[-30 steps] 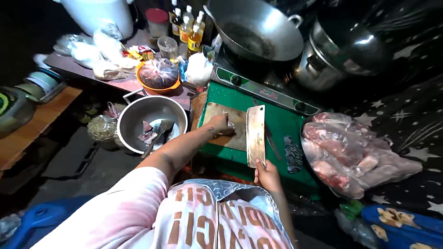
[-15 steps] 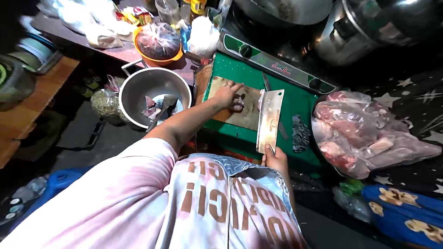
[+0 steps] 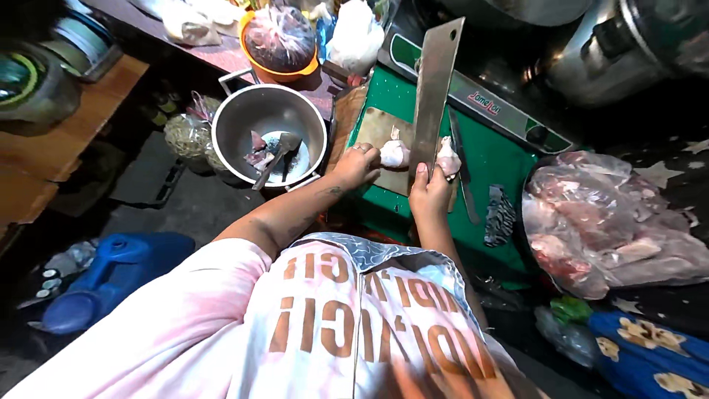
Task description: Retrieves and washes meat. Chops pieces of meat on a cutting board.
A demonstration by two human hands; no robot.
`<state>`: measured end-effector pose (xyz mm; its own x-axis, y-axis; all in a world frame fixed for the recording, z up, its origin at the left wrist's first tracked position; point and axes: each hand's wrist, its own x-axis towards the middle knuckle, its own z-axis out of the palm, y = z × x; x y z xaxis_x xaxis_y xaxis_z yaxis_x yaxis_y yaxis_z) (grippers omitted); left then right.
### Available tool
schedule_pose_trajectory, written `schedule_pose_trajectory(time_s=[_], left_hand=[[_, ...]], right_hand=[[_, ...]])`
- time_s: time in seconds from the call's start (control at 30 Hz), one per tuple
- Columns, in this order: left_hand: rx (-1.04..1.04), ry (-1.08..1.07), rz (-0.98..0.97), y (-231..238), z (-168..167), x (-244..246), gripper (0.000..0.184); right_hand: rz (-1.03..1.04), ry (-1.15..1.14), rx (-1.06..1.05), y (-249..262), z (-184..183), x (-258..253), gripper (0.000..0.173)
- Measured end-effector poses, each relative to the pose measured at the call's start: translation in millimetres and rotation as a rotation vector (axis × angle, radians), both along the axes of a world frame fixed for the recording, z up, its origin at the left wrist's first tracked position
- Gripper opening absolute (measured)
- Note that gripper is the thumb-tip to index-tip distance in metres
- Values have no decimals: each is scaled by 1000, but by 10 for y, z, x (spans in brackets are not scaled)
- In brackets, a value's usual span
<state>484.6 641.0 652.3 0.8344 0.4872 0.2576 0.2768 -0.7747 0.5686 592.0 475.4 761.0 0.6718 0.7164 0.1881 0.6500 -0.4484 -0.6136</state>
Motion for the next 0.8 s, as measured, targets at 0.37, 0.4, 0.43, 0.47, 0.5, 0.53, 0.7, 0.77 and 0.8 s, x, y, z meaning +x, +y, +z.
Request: schedule_pose_trajectory(time_s=[0.37,0.4,0.43,0.47,0.5,0.53,0.7,0.77,0.8], left_hand=[[38,-233,-36,55,-165,-24,16],[36,-257,-41,53,-199,-40,16],[32,-276,-43,51,-229,-51,16],[30,-291,-43,62,-241,-58,16],[30,-301,-42,70,-246,-61,15],[31,-306,-37,72,-249,-61,15],[31,-300,-26,70,-284,-47,17],[39,-303,-30,82,-295,-36,18],[42,-303,-31,88,-292,-31,18]], right_hand=[[-48,136,-556,347,-309,41,43],[-55,156,-533,337,-311,49,43],[-62,174,-499,323,-301,60,43],[-62,179,-454,316,-267,67,43],[-56,166,-394,307,-200,67,43],[-37,131,-316,291,-86,63,45],[63,-81,438,273,860,16,35],[77,-76,743,335,1194,-60,20],[57,-78,777,355,1222,-88,19]])
